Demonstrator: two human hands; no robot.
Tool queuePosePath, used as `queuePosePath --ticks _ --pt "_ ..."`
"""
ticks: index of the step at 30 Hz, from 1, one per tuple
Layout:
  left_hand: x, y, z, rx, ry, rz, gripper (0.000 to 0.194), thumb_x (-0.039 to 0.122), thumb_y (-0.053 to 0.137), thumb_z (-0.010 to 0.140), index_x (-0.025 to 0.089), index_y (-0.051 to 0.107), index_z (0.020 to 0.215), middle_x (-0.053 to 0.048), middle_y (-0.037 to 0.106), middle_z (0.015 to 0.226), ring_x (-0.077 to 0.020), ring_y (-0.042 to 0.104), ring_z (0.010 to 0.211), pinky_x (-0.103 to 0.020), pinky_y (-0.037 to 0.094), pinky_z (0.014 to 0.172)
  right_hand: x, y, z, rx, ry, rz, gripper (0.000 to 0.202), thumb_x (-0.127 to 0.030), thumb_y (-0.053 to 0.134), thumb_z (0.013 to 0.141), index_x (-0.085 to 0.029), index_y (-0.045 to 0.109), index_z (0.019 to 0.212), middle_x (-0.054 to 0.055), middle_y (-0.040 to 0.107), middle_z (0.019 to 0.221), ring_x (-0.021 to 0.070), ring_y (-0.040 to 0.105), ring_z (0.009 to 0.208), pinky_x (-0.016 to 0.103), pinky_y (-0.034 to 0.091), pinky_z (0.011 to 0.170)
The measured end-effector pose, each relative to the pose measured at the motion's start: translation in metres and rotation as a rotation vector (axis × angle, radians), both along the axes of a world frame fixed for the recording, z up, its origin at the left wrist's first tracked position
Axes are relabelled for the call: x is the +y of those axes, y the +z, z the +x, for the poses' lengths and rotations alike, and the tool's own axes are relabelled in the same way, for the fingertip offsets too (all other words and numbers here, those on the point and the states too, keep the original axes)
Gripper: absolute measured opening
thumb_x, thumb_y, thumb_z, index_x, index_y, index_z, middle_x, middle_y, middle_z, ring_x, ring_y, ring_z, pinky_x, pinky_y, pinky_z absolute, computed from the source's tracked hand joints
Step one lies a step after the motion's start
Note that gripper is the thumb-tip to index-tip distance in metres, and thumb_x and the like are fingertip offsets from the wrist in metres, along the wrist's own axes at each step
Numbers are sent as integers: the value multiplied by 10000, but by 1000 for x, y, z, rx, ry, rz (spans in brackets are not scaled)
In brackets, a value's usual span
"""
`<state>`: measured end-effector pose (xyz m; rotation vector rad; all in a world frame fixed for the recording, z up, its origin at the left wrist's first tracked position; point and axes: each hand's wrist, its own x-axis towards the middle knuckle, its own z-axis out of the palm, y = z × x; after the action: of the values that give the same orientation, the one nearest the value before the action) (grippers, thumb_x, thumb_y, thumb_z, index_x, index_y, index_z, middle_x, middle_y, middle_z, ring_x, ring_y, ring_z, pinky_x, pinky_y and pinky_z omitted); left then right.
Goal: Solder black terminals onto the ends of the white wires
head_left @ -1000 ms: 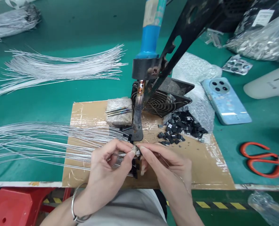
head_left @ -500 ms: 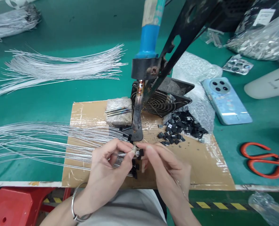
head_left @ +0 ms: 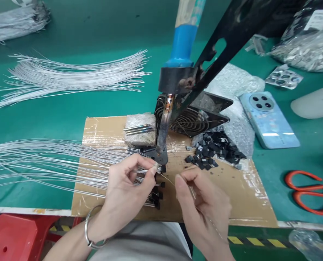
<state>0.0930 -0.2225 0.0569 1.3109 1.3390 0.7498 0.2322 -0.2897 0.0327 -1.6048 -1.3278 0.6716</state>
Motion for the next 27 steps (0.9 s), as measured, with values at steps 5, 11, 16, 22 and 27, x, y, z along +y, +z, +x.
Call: queuePosePath --ticks 5,11,16,22,27 --pt "5 0 2 45 9 -29 102 191 653 790 155 652 694 -55 734 778 -152 649 719 -225 472 600 2 5 -4 36 -81 -40 179 -235 441 1016 -223 555 878 -27 590 722 123 544 636 259 401 604" --pt "7 -2 0 71 19 -59 95 217 648 789 164 651 710 -64 737 815 -165 634 718 -251 459 599 4 7 -6 78 -55 -141 367 -277 359 1032 -226 397 671 -56 399 574 108 378 500 283 303 534" --pt "8 -4 -1 50 3 -35 99 204 645 813 168 650 721 -53 731 824 -162 629 734 -251 435 599 7 6 -5 -1 -75 -156 298 -286 512 983 -220 458 698 -73 449 575 92 437 512 244 369 557" --pt "10 -2 -1 59 11 -7 104 188 642 812 164 651 712 -37 717 785 -124 553 631 -243 362 531 10 2 1 107 -2 18 178 -127 627 906 -220 562 769 33 700 1022 172 675 973 302 536 851" --pt "11 0 0 85 15 -3 87 187 640 805 165 656 722 -36 726 794 -103 469 552 -249 284 473 7 0 4 267 21 -25 182 -126 638 900 -236 569 774 22 721 1240 208 700 1133 346 559 985"
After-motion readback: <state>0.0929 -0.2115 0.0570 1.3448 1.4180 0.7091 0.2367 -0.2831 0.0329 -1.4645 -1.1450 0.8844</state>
